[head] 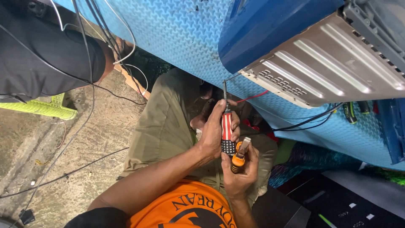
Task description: Disassembling a kitchen appliance to disconnect internal wiring using a screwdriver and pliers.
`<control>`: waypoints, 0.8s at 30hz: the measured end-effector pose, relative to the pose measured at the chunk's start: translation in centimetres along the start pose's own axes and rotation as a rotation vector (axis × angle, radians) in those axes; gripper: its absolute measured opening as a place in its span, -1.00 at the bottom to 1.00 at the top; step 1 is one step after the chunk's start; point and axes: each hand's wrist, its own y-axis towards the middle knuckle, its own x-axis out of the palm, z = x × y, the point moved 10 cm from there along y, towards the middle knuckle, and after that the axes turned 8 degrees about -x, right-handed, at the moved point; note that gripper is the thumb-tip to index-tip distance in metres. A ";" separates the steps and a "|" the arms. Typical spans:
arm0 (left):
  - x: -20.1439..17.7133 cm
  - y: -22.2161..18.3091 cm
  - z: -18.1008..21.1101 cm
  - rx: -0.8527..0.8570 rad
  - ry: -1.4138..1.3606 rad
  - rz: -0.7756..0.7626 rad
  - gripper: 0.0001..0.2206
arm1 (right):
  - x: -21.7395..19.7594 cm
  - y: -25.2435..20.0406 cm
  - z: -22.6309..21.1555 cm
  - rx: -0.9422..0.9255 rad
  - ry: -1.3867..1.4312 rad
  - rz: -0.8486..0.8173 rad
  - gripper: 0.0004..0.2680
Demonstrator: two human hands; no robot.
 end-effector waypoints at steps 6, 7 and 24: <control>-0.6 0.4 -0.2 0.048 -0.001 -0.027 -0.76 | -0.2 0.9 0.0 0.128 0.032 0.020 -0.58; -0.6 0.4 -0.2 0.049 0.000 -0.037 -0.75 | -0.1 1.1 0.1 0.113 0.034 -0.025 -0.55; -3.5 1.2 0.8 0.182 0.274 0.222 -0.70 | 0.0 11.4 -2.5 -0.460 0.021 -0.488 -0.54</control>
